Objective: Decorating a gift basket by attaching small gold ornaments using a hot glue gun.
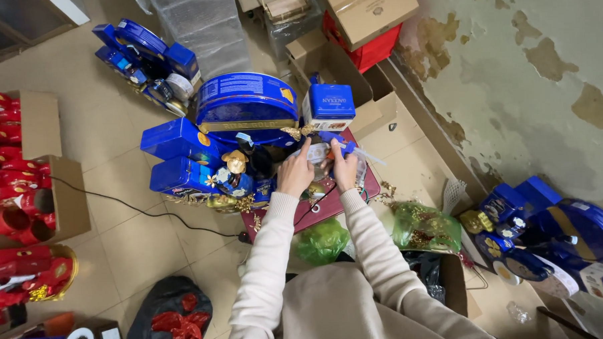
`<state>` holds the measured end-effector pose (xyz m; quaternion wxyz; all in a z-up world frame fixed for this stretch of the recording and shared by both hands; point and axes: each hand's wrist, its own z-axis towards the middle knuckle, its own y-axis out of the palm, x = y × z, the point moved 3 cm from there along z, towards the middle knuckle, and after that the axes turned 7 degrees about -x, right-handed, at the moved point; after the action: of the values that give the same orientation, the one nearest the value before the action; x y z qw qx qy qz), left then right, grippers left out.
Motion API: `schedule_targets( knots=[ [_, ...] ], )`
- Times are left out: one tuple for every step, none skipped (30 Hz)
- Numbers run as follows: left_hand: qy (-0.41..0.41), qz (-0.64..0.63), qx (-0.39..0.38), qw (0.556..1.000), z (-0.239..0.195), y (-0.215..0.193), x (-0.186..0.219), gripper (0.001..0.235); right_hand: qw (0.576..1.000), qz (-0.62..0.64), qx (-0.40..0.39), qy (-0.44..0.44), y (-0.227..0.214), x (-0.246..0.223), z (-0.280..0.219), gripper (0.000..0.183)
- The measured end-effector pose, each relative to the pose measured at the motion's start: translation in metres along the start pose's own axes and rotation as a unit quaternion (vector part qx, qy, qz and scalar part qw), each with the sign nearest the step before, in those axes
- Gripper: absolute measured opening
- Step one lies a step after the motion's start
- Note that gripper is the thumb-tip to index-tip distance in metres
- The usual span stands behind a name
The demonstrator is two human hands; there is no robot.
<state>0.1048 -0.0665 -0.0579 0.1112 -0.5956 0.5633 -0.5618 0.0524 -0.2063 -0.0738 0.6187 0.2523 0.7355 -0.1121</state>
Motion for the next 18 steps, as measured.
schedule_targets(
  knots=[
    [-0.001,0.000,0.001,1.000,0.006,0.001,-0.002,0.066,1.000,0.000,-0.001,0.000,0.001,0.000,0.000,0.043],
    [0.003,0.019,-0.009,1.000,0.012,0.003,-0.003,0.068,1.000,0.008,0.001,0.002,0.001,0.000,0.000,0.043],
    [0.006,0.039,-0.018,0.999,0.019,0.005,-0.004,0.071,1.000,0.016,0.003,0.003,0.001,-0.001,0.001,0.043],
    [0.006,0.039,-0.017,0.999,0.021,0.003,-0.003,0.071,1.000,0.016,0.003,0.002,0.002,-0.004,0.000,0.043],
    [0.005,0.042,-0.023,0.999,0.023,0.002,-0.002,0.075,1.000,0.021,0.001,0.006,0.003,-0.007,-0.001,0.043],
    [0.005,0.046,-0.030,0.999,0.026,0.001,-0.001,0.079,1.000,0.027,0.001,0.009,0.004,-0.010,-0.003,0.044],
    [0.006,0.047,-0.030,0.998,0.021,-0.004,0.005,0.079,1.000,0.027,0.002,0.008,0.003,-0.008,-0.002,0.044],
    [0.004,0.041,-0.034,0.999,0.016,-0.009,0.011,0.078,0.999,0.032,0.003,0.010,0.003,-0.007,-0.002,0.044],
    [0.002,0.035,-0.038,0.999,0.011,-0.014,0.017,0.076,0.999,0.036,0.005,0.012,0.002,-0.005,-0.001,0.044],
    [0.003,0.037,-0.040,0.999,0.011,-0.013,0.016,0.076,0.999,0.037,0.007,0.013,0.003,-0.010,-0.004,0.044],
    [0.005,0.034,-0.039,0.999,0.011,-0.011,0.016,0.077,0.999,0.035,0.006,0.013,0.004,-0.016,-0.007,0.044],
    [0.006,0.031,-0.038,0.999,0.012,-0.010,0.015,0.078,0.999,0.032,0.004,0.012,0.005,-0.021,-0.009,0.044],
    [0.007,0.033,-0.038,0.999,0.013,-0.007,0.013,0.078,0.999,0.033,0.005,0.012,0.005,-0.021,-0.009,0.044],
    [0.017,0.034,-0.022,0.999,0.013,-0.006,0.012,0.078,0.999,0.033,0.003,0.011,0.004,-0.020,-0.009,0.044],
    [0.028,0.036,-0.007,0.999,0.014,-0.005,0.011,0.078,0.999,0.033,0.001,0.010,0.004,-0.020,-0.008,0.044],
    [0.028,0.037,-0.006,0.999,0.014,-0.001,0.008,0.078,0.999,0.034,0.002,0.010,0.004,-0.018,-0.007,0.044],
    [0.052,0.032,0.078,0.995,0.014,-0.002,0.006,0.060,0.999,0.037,0.000,0.009,0.004,-0.016,-0.005,0.044],
    [0.076,0.028,0.161,0.984,0.012,-0.002,0.004,0.046,0.999,0.040,-0.001,0.008,0.003,-0.014,-0.004,0.045]
  ],
)
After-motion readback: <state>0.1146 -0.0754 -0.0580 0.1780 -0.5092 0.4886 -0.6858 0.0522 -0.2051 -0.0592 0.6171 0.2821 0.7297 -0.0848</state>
